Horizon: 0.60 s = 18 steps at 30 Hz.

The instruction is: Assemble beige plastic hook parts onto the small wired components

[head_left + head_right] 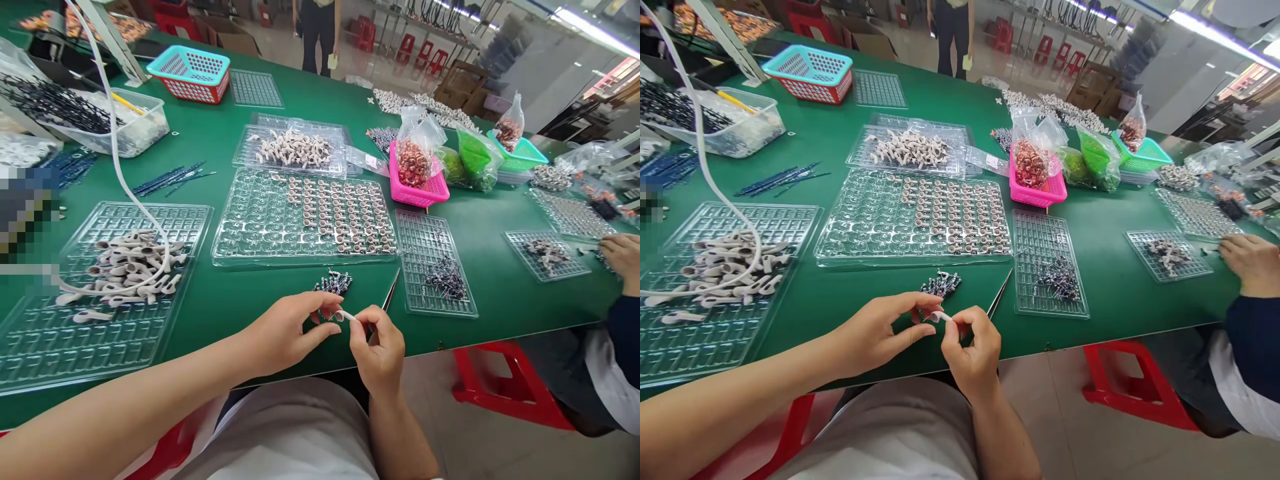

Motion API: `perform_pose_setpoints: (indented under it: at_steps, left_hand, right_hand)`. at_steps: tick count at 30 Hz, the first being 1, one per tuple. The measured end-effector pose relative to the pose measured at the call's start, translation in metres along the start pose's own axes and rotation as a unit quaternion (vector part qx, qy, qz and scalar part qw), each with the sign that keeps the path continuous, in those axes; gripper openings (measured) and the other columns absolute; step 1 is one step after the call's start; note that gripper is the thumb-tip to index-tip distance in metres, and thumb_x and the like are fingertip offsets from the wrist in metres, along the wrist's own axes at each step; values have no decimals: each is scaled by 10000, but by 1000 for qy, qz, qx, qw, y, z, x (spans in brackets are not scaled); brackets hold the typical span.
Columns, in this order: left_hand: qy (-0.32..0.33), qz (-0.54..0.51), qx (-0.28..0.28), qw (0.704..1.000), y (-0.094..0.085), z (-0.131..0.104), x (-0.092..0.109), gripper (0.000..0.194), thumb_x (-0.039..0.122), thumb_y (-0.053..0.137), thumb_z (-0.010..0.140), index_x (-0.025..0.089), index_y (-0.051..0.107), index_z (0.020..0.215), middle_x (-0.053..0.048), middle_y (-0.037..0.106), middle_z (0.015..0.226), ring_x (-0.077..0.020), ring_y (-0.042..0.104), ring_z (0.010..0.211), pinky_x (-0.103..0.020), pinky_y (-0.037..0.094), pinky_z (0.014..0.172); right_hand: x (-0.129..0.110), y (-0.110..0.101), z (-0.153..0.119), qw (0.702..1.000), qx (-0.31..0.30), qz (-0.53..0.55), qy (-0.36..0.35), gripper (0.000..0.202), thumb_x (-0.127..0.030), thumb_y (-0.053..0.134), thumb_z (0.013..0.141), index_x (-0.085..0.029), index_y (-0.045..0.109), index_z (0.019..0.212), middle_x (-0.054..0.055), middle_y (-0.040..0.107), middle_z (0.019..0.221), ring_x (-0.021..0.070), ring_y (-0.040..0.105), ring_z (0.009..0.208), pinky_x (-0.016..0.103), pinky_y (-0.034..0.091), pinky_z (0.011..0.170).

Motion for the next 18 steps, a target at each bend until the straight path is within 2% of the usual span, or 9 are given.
perform_pose_setpoints:
  at_steps: [4, 7, 12, 15, 18]
  left_hand:
    - [9, 48, 37, 998, -9, 0, 5, 196, 320, 602, 906, 178, 671, 1023, -34, 735, 894, -167, 676, 778, -257, 543, 697]
    - [31, 81, 45, 995, -9, -1, 9, 154, 273, 554, 924, 190, 682, 915, -15, 721, 800, -157, 657, 717, -249, 505, 654]
    - [36, 146, 66, 987, -17, -4, 19, 131, 223, 568, 907, 182, 689, 879, -25, 720, 770, -172, 652, 711, -266, 480, 645]
    - [34, 194, 91, 976, -41, -10, 28, 123, 218, 582, 898, 174, 695, 876, -34, 722, 770, -183, 655, 723, -282, 488, 663]
    - [0, 227, 155, 961, -87, -29, 22, 168, 236, 547, 918, 183, 704, 891, -36, 723, 786, -171, 650, 714, -269, 492, 643]
  right_hand:
    - [0, 1, 2, 1000, 3, -7, 5, 115, -198, 550, 871, -203, 562, 756, -44, 528, 651, 96, 487, 573, 222, 409, 545]
    - [-3, 2, 3, 1000, 0, -17, -5, 127, -213, 549, 881, -199, 572, 756, -41, 534, 648, 98, 499, 574, 220, 423, 551]
    - [-7, 4, 1, 998, -24, -39, -40, 133, -264, 563, 909, -202, 622, 807, -27, 607, 677, 110, 554, 580, 225, 470, 580]
    - [-5, 3, 1, 997, -24, -47, -61, 138, -345, 625, 885, -215, 672, 886, -8, 683, 742, 132, 632, 610, 228, 510, 593]
    - [3, 1, 2, 998, -12, -42, -48, 231, -445, 632, 869, -225, 700, 888, 16, 724, 776, 168, 684, 639, 245, 547, 607]
Point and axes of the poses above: each hand's wrist, its own z-axis towards the middle knuckle, its own y-axis out of the palm, x = y × z, the point moved 10 cm from there along z, towards the middle knuckle
